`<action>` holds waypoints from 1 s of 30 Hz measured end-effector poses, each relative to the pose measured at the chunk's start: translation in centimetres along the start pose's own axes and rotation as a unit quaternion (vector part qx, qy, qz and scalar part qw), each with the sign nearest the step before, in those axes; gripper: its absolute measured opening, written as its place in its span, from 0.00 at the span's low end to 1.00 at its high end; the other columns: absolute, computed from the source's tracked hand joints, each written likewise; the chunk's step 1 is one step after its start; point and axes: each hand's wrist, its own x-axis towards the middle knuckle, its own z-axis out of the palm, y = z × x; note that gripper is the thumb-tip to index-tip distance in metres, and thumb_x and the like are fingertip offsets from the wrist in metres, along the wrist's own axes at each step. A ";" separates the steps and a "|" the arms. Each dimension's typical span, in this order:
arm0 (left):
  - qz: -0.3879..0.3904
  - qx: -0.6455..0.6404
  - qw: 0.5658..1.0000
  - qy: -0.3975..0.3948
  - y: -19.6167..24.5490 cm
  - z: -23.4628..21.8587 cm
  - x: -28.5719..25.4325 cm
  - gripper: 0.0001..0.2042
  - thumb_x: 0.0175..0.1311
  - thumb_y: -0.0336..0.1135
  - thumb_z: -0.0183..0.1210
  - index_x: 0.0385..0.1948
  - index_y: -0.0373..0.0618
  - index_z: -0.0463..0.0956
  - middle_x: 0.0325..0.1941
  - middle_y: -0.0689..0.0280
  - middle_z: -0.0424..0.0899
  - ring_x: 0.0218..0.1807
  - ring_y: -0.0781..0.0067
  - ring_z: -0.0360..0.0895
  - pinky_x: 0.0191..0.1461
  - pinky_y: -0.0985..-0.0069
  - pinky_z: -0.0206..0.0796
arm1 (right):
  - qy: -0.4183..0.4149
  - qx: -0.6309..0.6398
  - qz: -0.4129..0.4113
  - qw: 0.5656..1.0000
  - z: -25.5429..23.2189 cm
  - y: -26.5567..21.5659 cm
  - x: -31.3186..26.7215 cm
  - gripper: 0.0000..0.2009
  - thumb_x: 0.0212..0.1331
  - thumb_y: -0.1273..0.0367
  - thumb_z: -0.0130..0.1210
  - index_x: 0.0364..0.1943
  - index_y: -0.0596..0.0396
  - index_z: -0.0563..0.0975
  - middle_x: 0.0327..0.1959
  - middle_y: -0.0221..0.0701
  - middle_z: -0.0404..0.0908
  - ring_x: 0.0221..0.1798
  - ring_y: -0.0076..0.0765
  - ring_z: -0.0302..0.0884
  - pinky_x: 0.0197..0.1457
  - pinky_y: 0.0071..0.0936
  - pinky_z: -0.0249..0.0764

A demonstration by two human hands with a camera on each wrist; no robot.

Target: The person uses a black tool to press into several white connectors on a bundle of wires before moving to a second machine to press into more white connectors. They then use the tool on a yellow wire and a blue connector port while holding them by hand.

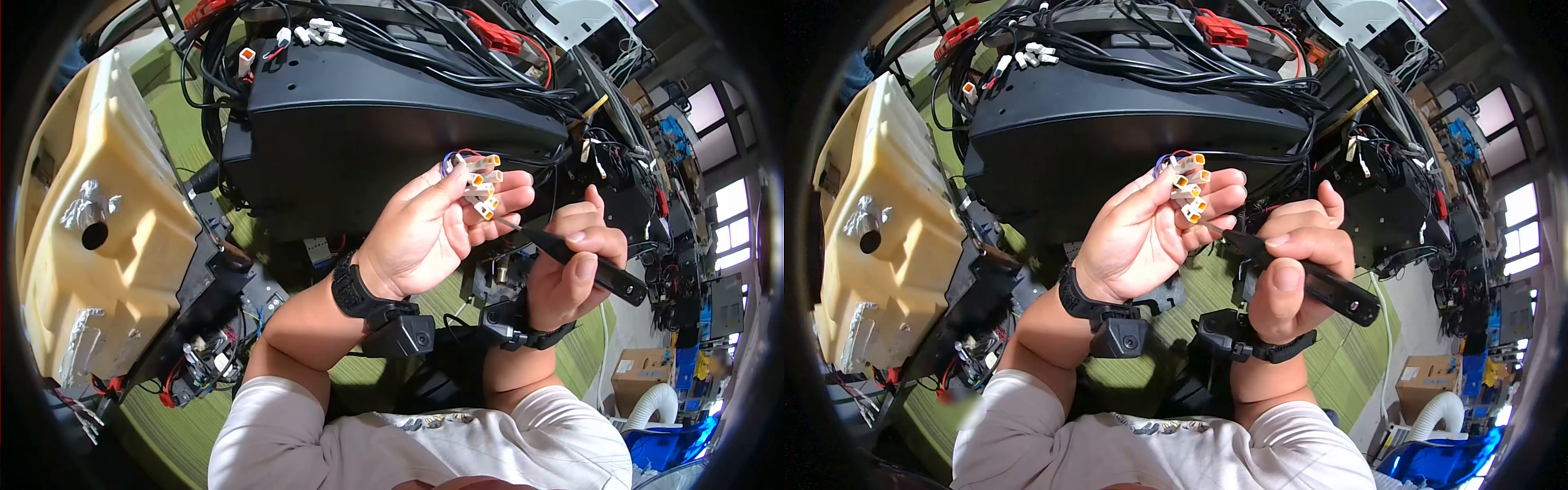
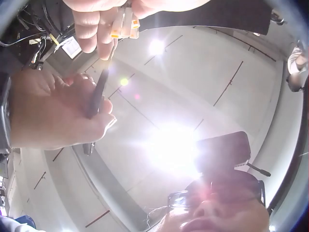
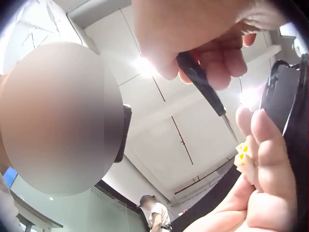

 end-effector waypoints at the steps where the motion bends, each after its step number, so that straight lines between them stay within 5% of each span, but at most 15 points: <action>1: 0.000 0.000 1.000 -0.001 0.0 0.0 0.0 0.17 0.67 0.39 0.36 0.49 0.37 0.63 0.53 0.53 0.69 0.51 0.64 0.71 0.49 0.71 0.69 | -0.016 -0.001 0.000 1.000 0.0 0.1 0.0 0.10 0.48 0.61 0.50 0.24 0.51 0.68 0.16 0.26 0.69 0.23 0.25 0.66 0.60 0.33 0.47; 4: 0.003 0.000 1.000 -0.010 0.0 -0.1 0.0 0.16 0.67 0.39 0.36 0.49 0.37 0.63 0.53 0.52 0.69 0.52 0.63 0.71 0.48 0.72 0.70 | -0.054 -0.047 -0.005 0.997 0.3 0.1 0.0 0.10 0.53 0.62 0.46 0.25 0.54 0.66 0.16 0.29 0.66 0.23 0.25 0.64 0.60 0.35 0.48; 12: 0.000 -0.012 1.000 0.007 0.0 -0.1 0.0 0.16 0.67 0.38 0.35 0.48 0.38 0.64 0.52 0.52 0.69 0.50 0.60 0.72 0.45 0.74 0.72 | -0.137 -0.094 -0.021 0.986 -0.3 -0.7 0.6 0.07 0.46 0.63 0.55 0.23 0.50 0.72 0.20 0.24 0.72 0.26 0.26 0.69 0.60 0.34 0.45; 18: 0.002 -0.028 1.000 -0.003 0.0 0.2 -0.1 0.15 0.67 0.37 0.35 0.48 0.40 0.64 0.53 0.51 0.68 0.52 0.59 0.71 0.49 0.71 0.70 | -0.035 -0.041 -0.058 0.997 -0.1 -0.7 0.3 0.11 0.49 0.58 0.52 0.22 0.48 0.70 0.16 0.26 0.70 0.23 0.26 0.66 0.62 0.36 0.45; 19: 0.002 -0.023 1.000 0.000 0.0 0.3 -0.1 0.15 0.67 0.37 0.35 0.48 0.40 0.64 0.53 0.51 0.68 0.52 0.59 0.70 0.50 0.70 0.69 | -0.029 -0.060 -0.097 0.993 -0.4 -0.4 0.3 0.12 0.55 0.58 0.46 0.26 0.52 0.66 0.15 0.28 0.66 0.21 0.27 0.62 0.59 0.39 0.51; 30: -0.009 -0.022 1.000 -0.018 0.2 0.2 -0.4 0.14 0.67 0.35 0.34 0.48 0.40 0.63 0.55 0.49 0.66 0.54 0.58 0.68 0.53 0.67 0.67 | -0.014 -0.045 -0.043 0.998 -0.1 -0.6 0.2 0.09 0.51 0.62 0.46 0.24 0.53 0.66 0.15 0.29 0.66 0.21 0.26 0.62 0.61 0.37 0.47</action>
